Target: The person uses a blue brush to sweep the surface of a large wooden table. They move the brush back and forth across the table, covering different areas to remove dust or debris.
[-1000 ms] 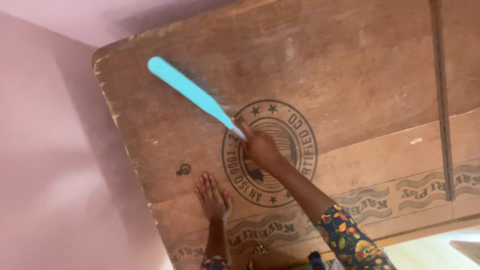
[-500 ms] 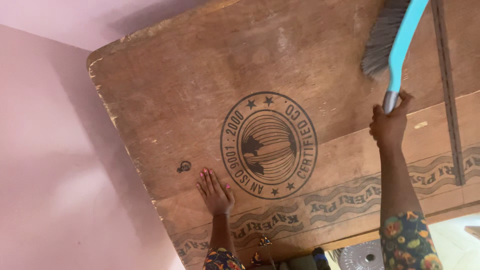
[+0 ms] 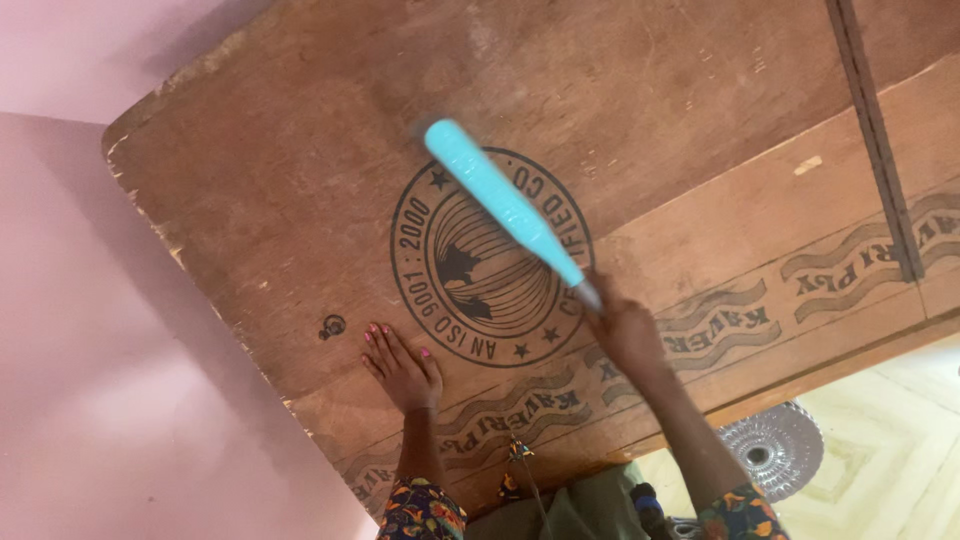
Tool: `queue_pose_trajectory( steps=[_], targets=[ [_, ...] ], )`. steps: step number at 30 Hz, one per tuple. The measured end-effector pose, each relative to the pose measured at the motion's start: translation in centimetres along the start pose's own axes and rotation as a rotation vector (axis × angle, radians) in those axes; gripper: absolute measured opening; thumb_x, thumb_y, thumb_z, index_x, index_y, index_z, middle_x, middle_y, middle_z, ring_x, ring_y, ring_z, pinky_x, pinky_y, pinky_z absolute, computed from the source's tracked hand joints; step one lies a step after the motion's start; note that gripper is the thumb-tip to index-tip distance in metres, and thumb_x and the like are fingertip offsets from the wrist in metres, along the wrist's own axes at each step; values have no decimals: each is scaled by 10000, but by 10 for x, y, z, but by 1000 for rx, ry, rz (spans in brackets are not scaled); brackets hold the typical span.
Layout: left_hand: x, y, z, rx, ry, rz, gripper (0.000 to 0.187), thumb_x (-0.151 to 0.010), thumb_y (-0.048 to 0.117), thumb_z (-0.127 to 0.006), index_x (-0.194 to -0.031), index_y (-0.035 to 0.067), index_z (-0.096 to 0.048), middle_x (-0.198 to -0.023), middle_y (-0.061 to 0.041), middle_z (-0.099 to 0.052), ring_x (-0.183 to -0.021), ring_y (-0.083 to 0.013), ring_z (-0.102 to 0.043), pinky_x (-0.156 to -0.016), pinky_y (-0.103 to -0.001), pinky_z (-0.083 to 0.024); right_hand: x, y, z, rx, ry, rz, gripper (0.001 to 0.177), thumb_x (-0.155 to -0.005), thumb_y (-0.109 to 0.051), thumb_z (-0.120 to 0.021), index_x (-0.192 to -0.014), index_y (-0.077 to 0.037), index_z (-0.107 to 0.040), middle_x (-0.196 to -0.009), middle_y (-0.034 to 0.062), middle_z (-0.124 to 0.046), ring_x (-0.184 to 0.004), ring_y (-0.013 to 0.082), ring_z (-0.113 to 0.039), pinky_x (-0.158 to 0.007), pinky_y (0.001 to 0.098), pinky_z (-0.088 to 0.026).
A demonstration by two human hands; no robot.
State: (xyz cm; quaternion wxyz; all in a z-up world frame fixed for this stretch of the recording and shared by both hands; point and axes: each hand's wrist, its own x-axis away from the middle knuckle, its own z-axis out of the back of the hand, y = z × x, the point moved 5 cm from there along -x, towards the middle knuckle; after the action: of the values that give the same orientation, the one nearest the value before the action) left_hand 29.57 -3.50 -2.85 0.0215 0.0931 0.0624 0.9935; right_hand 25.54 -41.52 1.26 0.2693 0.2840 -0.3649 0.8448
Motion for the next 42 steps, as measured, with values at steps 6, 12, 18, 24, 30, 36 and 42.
queue_pose_trajectory(
  steps=[6,12,18,24,30,36,42],
  targets=[
    [1,4,5,17,37,-27,731,-1031,347,-399,-1624,-25,-188,-1727,-190,-138,-1610,-343,-79,-1286,-565,-19,2,132,115,-284,601,-102,580,-1064,-108,-658,-1536,-93,-322,-1041,195,-665,-700,196,-706,-487,313,-611],
    [-1,6,10,29,45,-9,727,-1029,345,-420,-1625,-23,-225,-1728,-183,-168,-1610,-346,-103,-1288,-566,-31,44,120,66,-333,303,-322,570,-1025,-160,-628,-1495,-118,-310,-924,253,-715,-590,270,-694,-461,392,-601],
    [-1,9,14,71,87,-21,702,-1044,351,-420,-1620,-15,-256,-1724,-185,-203,-1610,-343,-136,-1288,-572,-45,113,74,-27,-275,8,-6,621,-941,-250,-699,-1475,-183,-388,-869,232,-759,-691,341,-736,-593,449,-585],
    [1,7,13,67,116,-61,698,-1057,326,-414,-1632,-35,-249,-1734,-188,-196,-1618,-360,-137,-1291,-578,-45,82,163,30,-306,150,-339,515,-1025,-212,-611,-1475,-178,-363,-1067,236,-735,-664,355,-736,-548,447,-643],
    [1,10,13,43,124,-56,701,-1073,348,-437,-1630,-35,-250,-1736,-187,-188,-1618,-349,-132,-1299,-555,-50,74,193,102,-361,445,-299,527,-1054,-171,-588,-1502,-128,-313,-992,277,-717,-654,334,-718,-529,427,-621],
    [1,12,15,29,106,-45,726,-1074,355,-442,-1645,-31,-215,-1748,-179,-167,-1626,-345,-122,-1304,-548,-48,141,140,-12,-283,0,-123,532,-998,-263,-602,-1465,-188,-359,-863,278,-727,-678,375,-750,-642,494,-622],
    [1,11,12,-8,87,-63,761,-1080,377,-442,-1655,-31,-156,-1753,-190,-119,-1625,-371,-83,-1290,-574,-41,201,180,-16,-147,-22,-197,547,-974,-315,-605,-1480,-251,-409,-804,209,-745,-713,393,-757,-654,506,-588]
  ],
)
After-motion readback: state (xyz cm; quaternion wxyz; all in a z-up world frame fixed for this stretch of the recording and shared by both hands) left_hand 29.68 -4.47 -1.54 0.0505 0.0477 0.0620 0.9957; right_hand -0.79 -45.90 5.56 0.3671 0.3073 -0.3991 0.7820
